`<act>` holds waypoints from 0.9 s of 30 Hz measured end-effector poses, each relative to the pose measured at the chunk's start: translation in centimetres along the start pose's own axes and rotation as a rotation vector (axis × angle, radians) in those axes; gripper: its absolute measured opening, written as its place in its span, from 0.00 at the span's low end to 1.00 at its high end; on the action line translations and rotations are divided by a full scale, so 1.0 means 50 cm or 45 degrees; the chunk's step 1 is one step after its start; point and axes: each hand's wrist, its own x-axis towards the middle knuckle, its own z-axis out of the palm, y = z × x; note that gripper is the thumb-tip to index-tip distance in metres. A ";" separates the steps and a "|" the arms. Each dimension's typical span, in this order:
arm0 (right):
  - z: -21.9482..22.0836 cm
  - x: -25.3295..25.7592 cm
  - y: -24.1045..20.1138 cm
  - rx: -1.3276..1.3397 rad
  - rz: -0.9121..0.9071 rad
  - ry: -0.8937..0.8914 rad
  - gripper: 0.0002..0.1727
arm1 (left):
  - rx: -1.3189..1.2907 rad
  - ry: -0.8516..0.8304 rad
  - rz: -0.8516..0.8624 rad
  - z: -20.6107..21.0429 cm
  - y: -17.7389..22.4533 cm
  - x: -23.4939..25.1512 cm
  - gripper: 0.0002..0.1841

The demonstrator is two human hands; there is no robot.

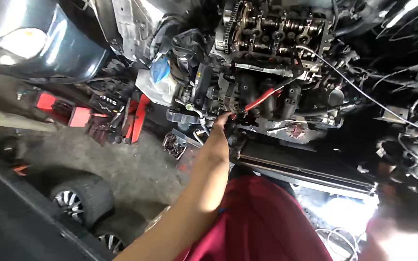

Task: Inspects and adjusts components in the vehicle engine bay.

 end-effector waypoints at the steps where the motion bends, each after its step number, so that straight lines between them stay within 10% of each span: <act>1: 0.027 -0.014 0.040 -0.139 -0.025 -0.014 0.18 | 0.028 -0.044 0.106 0.001 0.006 -0.030 0.25; 5: 0.089 -0.062 0.134 -0.414 -0.008 -0.114 0.20 | 0.060 0.096 -0.271 0.056 0.148 -0.211 0.17; 7: 0.102 -0.069 0.139 -0.468 0.089 -0.218 0.21 | 0.026 -0.054 0.166 0.012 0.035 -0.108 0.22; 27: 0.181 -0.046 0.145 -0.905 0.015 -0.367 0.26 | 0.063 0.108 -0.088 0.015 -0.007 0.029 0.29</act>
